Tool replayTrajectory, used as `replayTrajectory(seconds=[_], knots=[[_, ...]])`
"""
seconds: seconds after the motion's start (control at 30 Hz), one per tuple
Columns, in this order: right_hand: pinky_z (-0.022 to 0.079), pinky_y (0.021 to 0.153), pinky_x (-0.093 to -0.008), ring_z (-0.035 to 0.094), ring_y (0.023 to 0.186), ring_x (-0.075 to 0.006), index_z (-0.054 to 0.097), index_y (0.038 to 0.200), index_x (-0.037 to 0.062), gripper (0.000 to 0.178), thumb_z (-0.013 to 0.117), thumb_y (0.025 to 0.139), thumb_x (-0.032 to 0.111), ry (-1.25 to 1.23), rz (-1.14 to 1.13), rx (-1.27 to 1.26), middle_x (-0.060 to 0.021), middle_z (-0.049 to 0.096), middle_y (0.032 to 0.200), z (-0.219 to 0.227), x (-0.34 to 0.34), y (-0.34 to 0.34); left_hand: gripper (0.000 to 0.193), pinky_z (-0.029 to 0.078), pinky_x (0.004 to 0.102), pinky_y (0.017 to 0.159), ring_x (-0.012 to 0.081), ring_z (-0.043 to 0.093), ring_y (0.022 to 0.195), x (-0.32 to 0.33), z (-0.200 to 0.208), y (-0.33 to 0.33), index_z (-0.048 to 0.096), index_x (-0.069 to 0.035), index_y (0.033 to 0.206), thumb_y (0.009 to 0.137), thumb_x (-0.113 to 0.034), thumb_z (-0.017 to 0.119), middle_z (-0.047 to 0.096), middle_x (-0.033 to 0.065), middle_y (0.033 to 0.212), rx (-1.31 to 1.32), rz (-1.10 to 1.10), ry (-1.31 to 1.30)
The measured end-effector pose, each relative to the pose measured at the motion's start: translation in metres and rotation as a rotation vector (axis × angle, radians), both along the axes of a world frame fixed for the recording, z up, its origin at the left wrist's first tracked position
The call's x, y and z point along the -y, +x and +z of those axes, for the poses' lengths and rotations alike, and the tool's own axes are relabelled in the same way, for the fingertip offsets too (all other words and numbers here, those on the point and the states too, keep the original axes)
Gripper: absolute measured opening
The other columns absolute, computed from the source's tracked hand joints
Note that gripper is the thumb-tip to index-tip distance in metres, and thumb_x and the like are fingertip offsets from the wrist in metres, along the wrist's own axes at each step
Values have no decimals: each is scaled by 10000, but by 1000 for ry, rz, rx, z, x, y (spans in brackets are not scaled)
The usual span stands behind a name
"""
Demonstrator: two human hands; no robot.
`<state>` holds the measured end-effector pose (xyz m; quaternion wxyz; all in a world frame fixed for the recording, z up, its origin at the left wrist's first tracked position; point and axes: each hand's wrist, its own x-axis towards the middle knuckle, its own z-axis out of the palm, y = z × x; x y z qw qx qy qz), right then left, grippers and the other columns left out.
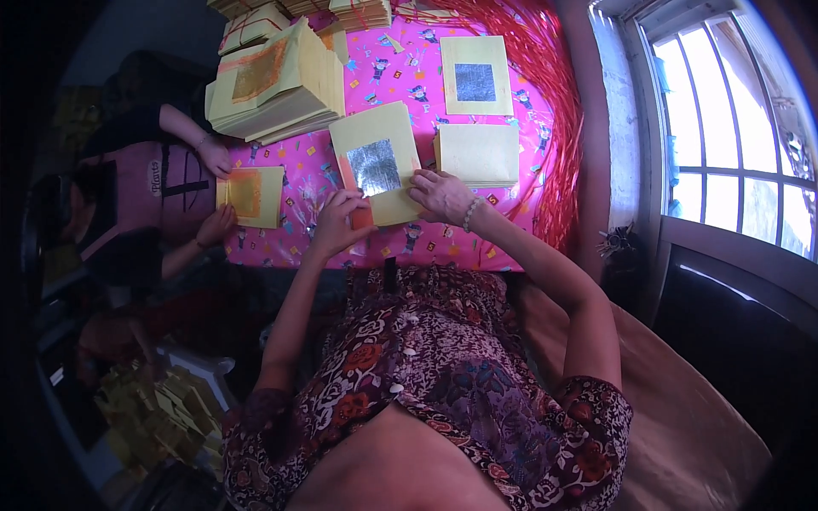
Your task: Sorting, stacking, and bundling stacks of joss paper with rubber bands at a work table.
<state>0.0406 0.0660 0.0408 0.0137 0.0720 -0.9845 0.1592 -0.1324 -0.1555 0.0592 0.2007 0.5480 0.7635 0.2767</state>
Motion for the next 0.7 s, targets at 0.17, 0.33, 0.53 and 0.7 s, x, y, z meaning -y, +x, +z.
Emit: replayTrajectory(seconds=[0.17,0.33,0.53,0.7], knots=[[536,733,-354,638,827,-236,553,875,59,224,642,784,243,-37,101,-221,-72,583,845,-8,-6,-6,477,455,395,907,286,518,1050,0,2,2,611,-70,990,607,-245,834,563,72,1086,-37,-20,7],[537,608,-363,634,659,-247,517,852,76,143,599,817,187,-131,-39,-110,-71,555,768,1,-6,-13,344,451,393,895,291,547,1014,2,-3,-2,609,-59,990,723,-214,761,601,91,1078,-18,-16,98],[540,588,-350,640,732,-254,519,1027,103,215,589,828,145,-216,-118,-165,-72,555,998,12,-7,-10,174,470,389,760,308,611,837,-1,-9,-18,625,7,937,880,-153,589,635,132,819,125,71,91],[543,714,-343,606,912,-250,514,1051,102,305,655,787,163,-191,-42,-278,-73,506,1159,14,-2,1,205,458,404,696,324,588,778,-3,-10,-26,627,9,969,900,-171,557,604,159,791,107,46,32]])
